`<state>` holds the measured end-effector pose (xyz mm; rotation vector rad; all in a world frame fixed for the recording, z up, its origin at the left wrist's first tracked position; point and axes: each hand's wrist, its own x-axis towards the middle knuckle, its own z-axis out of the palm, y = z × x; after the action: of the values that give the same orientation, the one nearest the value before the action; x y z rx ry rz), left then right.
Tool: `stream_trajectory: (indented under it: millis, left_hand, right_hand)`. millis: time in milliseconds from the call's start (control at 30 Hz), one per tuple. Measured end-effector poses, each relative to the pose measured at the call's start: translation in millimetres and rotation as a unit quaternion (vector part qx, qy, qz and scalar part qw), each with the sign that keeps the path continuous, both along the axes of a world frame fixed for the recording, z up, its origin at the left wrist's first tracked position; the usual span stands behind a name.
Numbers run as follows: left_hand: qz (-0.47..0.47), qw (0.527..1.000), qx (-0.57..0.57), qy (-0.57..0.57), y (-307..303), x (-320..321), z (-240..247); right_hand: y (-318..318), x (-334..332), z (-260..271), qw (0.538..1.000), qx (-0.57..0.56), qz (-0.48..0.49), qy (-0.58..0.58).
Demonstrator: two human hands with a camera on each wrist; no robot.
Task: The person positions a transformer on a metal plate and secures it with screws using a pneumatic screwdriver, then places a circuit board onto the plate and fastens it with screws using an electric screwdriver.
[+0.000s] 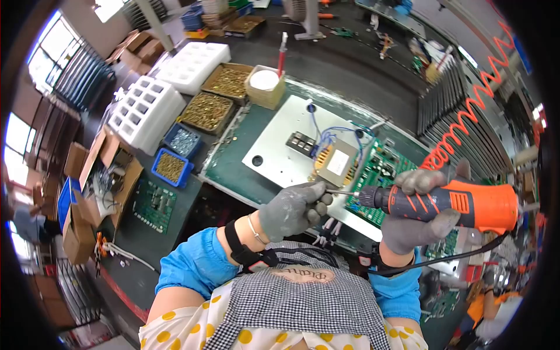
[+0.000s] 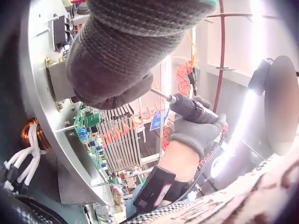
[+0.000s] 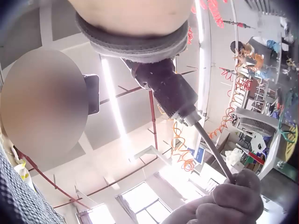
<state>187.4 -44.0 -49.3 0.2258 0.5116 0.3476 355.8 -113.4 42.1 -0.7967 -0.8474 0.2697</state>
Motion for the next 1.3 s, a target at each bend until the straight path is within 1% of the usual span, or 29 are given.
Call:
stream_trajectory:
  millis: [133, 233, 267, 300, 367, 400, 500, 533, 567, 600, 633, 667, 767, 867, 967, 1000, 1100, 1133, 1300]
  left_hand:
    - [0.024, 0.998, -0.048, -0.038, 5, -4, -1]
    - [0.049, 0.998, -0.012, -0.04, 6, -5, 8]
    - [0.026, 0.995, -0.019, -0.093, 9, -9, -1]
    - [0.023, 0.996, -0.02, -0.085, 10, -9, -1]
    - [0.017, 0.997, -0.021, -0.066, 12, -8, 3]
    - [0.022, 0.998, -0.016, -0.051, 11, -7, 8]
    - [-0.023, 0.996, 0.087, -0.013, 21, -16, 15]
    - [-0.023, 0.992, 0.121, 0.015, 24, -21, 23]
    - [-0.014, 0.988, 0.135, 0.073, 27, -26, 23]
    - [0.007, 0.982, 0.147, 0.117, 32, -31, 21]
    - [0.028, 0.975, 0.182, 0.128, 36, -38, 14]
    - [0.054, 0.969, 0.186, 0.152, 41, -43, 11]
    - [0.116, 0.95, 0.204, 0.206, 54, -59, -4]
    - [0.141, 0.955, 0.171, 0.195, 61, -68, -22]
    - [0.142, 0.965, 0.142, 0.17, 65, -73, -39]
    - [0.142, 0.965, 0.14, 0.171, 65, -73, -42]
    - [0.138, 0.965, 0.138, 0.177, 69, -73, -44]
    - [0.136, 0.964, 0.138, 0.18, 69, -73, -45]
    - [0.13, 0.972, 0.128, 0.151, 74, -77, -51]
  right_hand:
    - [8, -8, -1, 1.0, 0.014, 0.018, 0.009]
    - [12, -3, -5, 0.998, 0.013, 0.049, 0.034]
    - [14, 1, -8, 0.997, 0.019, 0.065, 0.037]
    - [16, 4, -9, 0.996, 0.024, 0.08, 0.039]
    - [21, 2, -6, 0.997, 0.028, 0.065, 0.035]
    - [25, 2, -7, 0.999, 0.024, 0.038, 0.02]
    - [32, 20, 1, 0.998, 0.051, 0.033, 0.015]
    - [35, 30, 3, 0.998, 0.064, 0.025, 0.005]
    - [38, 40, 6, 0.997, 0.077, 0.018, -0.004]
    - [44, 50, 8, 0.998, 0.064, -0.015, -0.003]
    - [49, 60, 11, 0.998, 0.05, -0.048, -0.001]
    - [58, 74, 7, 0.992, 0.115, -0.006, 0.052]
    - [72, 97, -2, 0.996, 0.005, -0.089, 0.001]
    - [87, 111, -15, 0.993, 0.0, -0.116, -0.022]
    - [96, 122, -27, 0.993, -0.051, -0.107, 0.012]
    - [101, 124, -30, 0.993, -0.048, -0.108, 0.021]
    - [106, 126, -39, 0.99, -0.084, -0.114, 0.004]
    - [106, 130, -41, 0.99, -0.106, -0.091, -0.008]
    - [114, 132, -42, 0.99, -0.077, -0.115, 0.013]
